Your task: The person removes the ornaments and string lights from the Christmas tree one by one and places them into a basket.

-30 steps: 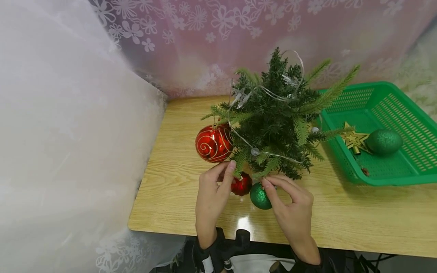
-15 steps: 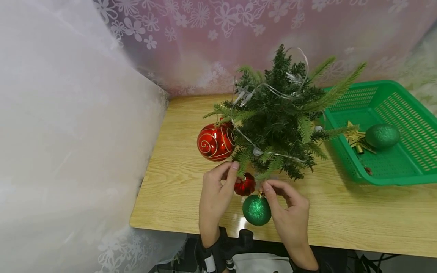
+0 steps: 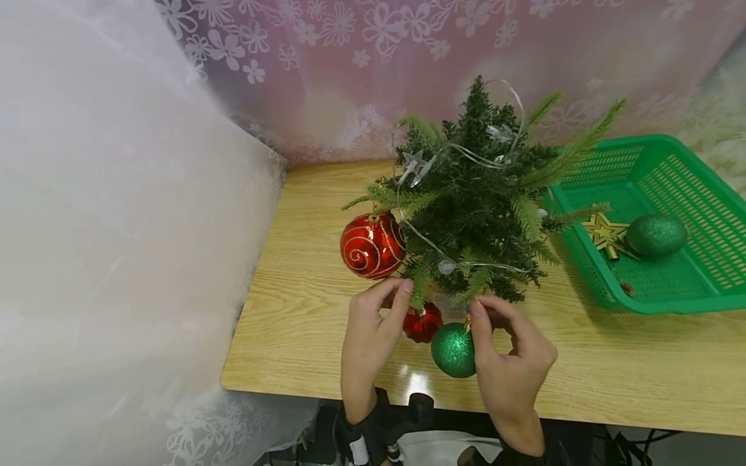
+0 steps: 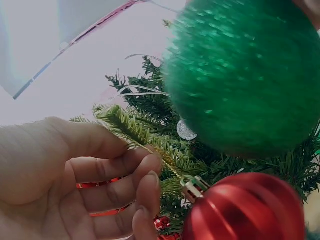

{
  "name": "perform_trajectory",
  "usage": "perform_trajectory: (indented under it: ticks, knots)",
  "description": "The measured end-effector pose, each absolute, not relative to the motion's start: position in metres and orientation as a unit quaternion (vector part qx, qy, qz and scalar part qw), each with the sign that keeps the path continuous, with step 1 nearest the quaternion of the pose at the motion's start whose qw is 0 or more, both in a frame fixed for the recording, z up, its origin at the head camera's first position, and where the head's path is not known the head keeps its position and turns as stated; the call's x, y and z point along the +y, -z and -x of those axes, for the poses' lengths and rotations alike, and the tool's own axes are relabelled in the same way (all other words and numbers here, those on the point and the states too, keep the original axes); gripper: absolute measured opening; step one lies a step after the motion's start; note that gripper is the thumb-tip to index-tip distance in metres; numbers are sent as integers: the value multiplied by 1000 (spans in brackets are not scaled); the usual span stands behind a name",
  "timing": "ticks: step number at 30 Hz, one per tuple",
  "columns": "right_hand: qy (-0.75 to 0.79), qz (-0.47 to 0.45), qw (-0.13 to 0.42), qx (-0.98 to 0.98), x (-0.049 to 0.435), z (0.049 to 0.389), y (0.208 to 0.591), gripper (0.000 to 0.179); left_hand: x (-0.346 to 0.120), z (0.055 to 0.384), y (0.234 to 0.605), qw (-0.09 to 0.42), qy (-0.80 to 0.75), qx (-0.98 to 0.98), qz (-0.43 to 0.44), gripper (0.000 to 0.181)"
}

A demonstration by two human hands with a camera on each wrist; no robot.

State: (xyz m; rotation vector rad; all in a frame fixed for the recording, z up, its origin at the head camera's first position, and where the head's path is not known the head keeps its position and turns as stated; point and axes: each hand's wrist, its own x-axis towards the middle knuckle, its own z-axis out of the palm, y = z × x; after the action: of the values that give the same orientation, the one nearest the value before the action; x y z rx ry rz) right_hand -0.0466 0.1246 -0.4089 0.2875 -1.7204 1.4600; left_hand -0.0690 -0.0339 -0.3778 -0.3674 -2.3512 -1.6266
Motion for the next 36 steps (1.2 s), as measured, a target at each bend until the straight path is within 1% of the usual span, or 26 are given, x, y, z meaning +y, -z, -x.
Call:
perform_trajectory:
  ticks: [4, 7, 10, 15, 17, 20, 23, 27, 30, 36]
  knots:
    - [-607, -109, 390, -684, 128, 50, 405, 12, -34, 69, 378, 131, 557, -809, 133, 22]
    - [-618, -111, 382, -678, 130, 51, 402, 13, -34, 69, 378, 129, 558, -808, 135, 22]
    - [-603, -115, 385, -689, 130, 51, 399, 14, -34, 69, 377, 124, 562, -806, 137, 23]
    - [-542, -125, 408, -724, 129, 53, 394, 15, -33, 69, 378, 124, 564, -805, 138, 23]
    - [-525, -135, 404, -737, 130, 54, 391, 15, -33, 69, 378, 126, 564, -804, 139, 22]
    - [-514, -146, 374, -758, 133, 56, 384, 17, -33, 69, 378, 129, 564, -803, 143, 22]
    - [-528, -145, 314, -776, 136, 55, 377, 18, -32, 70, 379, 128, 567, -801, 144, 22]
    - [-532, -117, 250, -801, 138, 53, 367, 13, -30, 70, 379, 122, 574, -796, 151, 21]
    - [-506, -108, 251, -818, 135, 52, 361, 10, -30, 71, 379, 120, 575, -793, 159, 22]
    - [-446, -132, 312, -829, 125, 50, 357, 11, -29, 71, 380, 122, 573, -794, 162, 22]
